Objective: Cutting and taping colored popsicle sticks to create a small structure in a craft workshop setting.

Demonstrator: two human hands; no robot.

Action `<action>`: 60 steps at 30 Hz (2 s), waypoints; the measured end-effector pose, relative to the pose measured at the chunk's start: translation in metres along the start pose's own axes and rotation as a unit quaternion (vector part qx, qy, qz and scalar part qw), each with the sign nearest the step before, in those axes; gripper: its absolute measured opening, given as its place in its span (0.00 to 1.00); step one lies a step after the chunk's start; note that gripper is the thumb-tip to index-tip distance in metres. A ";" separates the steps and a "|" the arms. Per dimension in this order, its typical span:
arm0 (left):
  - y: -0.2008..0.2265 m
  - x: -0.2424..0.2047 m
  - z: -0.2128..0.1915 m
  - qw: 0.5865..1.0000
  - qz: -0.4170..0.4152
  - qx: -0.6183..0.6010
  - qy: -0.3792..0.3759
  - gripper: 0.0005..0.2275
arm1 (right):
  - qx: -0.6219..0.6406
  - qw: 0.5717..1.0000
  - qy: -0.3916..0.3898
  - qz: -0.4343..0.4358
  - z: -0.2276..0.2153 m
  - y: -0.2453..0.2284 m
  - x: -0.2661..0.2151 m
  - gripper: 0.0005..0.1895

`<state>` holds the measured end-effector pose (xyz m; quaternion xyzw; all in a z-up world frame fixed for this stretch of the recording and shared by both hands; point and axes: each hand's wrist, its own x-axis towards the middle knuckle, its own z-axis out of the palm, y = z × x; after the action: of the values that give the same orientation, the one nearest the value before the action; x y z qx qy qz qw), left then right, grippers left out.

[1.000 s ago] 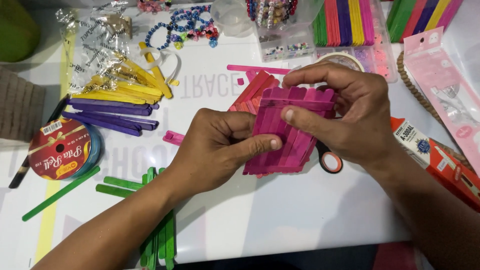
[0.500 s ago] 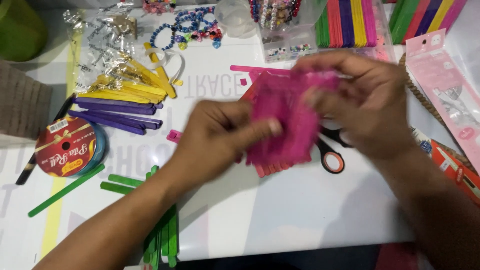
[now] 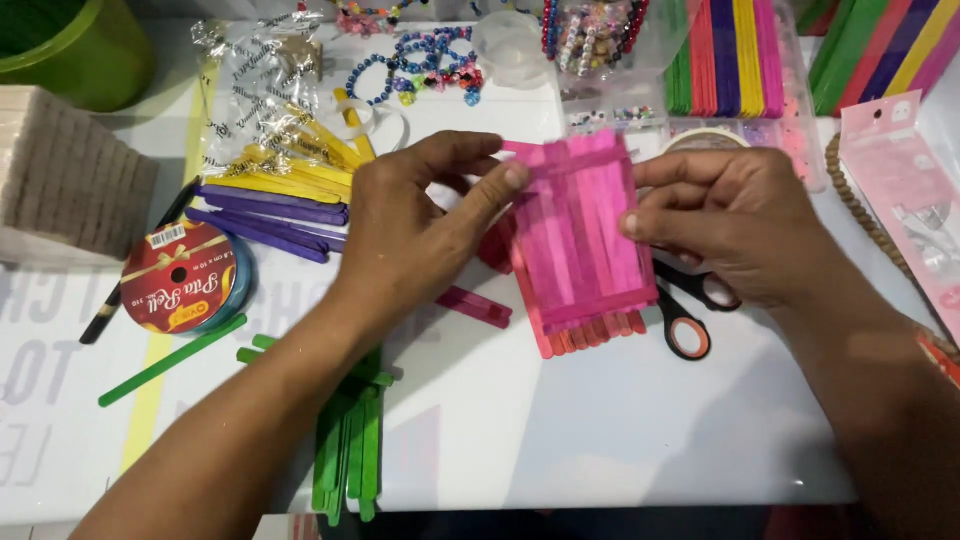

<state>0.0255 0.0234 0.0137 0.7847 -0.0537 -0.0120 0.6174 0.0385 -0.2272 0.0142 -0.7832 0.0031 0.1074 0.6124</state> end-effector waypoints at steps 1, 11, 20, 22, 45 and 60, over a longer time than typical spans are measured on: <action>-0.011 0.006 -0.006 0.987 0.078 0.139 0.001 0.20 | -0.019 0.999 -0.017 0.028 0.003 -0.002 0.001 0.13; -0.045 0.006 -0.006 0.920 0.175 0.338 -0.093 0.33 | -0.093 0.991 -0.079 0.048 0.002 0.014 0.006 0.24; -0.040 0.005 -0.005 0.909 0.141 0.364 -0.144 0.30 | -0.216 0.973 -0.057 0.064 0.009 0.001 -0.003 0.24; -0.038 0.003 -0.005 0.909 0.157 0.363 -0.136 0.27 | -0.269 0.961 -0.049 0.050 0.009 0.003 -0.005 0.22; -0.035 -0.013 0.014 0.872 0.188 0.444 -0.086 0.37 | -0.512 0.850 -0.073 0.103 -0.006 -0.010 -0.005 0.12; 0.015 0.010 -0.016 0.971 -0.202 -0.127 0.027 0.11 | -0.670 0.738 -0.022 0.072 -0.026 -0.003 -0.003 0.16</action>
<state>0.0358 0.0343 0.0322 0.6943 0.1248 -0.1217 0.6983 0.0399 -0.2514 0.0237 -0.9861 -0.0266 0.1430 -0.0808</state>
